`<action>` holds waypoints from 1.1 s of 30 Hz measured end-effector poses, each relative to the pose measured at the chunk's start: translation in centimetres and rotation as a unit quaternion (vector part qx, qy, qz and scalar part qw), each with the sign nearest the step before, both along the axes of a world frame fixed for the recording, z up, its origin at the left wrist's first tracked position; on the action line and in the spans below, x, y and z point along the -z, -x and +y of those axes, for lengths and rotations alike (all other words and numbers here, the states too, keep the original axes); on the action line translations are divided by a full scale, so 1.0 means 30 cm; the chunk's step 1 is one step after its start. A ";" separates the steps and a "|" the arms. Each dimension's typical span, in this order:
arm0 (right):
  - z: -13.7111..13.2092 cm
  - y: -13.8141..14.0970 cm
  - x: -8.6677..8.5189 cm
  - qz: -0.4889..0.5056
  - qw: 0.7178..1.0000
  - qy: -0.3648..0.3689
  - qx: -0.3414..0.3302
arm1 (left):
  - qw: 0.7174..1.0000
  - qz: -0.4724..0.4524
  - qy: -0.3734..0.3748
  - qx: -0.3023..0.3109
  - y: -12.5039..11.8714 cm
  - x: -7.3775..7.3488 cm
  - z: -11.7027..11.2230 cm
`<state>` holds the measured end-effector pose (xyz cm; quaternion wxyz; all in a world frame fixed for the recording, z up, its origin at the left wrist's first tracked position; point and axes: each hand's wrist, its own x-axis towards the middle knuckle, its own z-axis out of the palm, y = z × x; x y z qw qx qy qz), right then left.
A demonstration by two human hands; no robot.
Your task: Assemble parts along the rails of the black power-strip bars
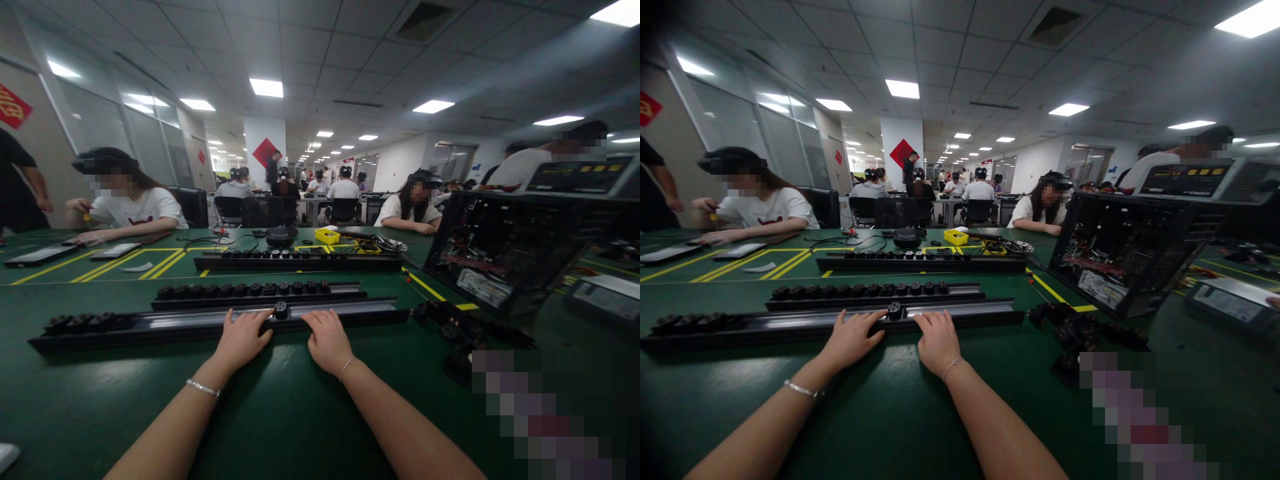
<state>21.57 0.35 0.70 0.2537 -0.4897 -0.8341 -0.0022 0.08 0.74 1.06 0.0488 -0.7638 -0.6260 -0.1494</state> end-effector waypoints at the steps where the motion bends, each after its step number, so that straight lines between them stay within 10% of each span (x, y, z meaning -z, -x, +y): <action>1: 0.003 0.023 0.000 -0.002 1.000 0.004 -0.001 | 1.000 0.001 -0.003 0.000 -0.001 0.001 0.000; 33: 0.032 0.092 -0.023 -0.070 0.996 0.055 0.021 | 0.999 0.029 0.019 0.002 -0.004 -0.006 -0.010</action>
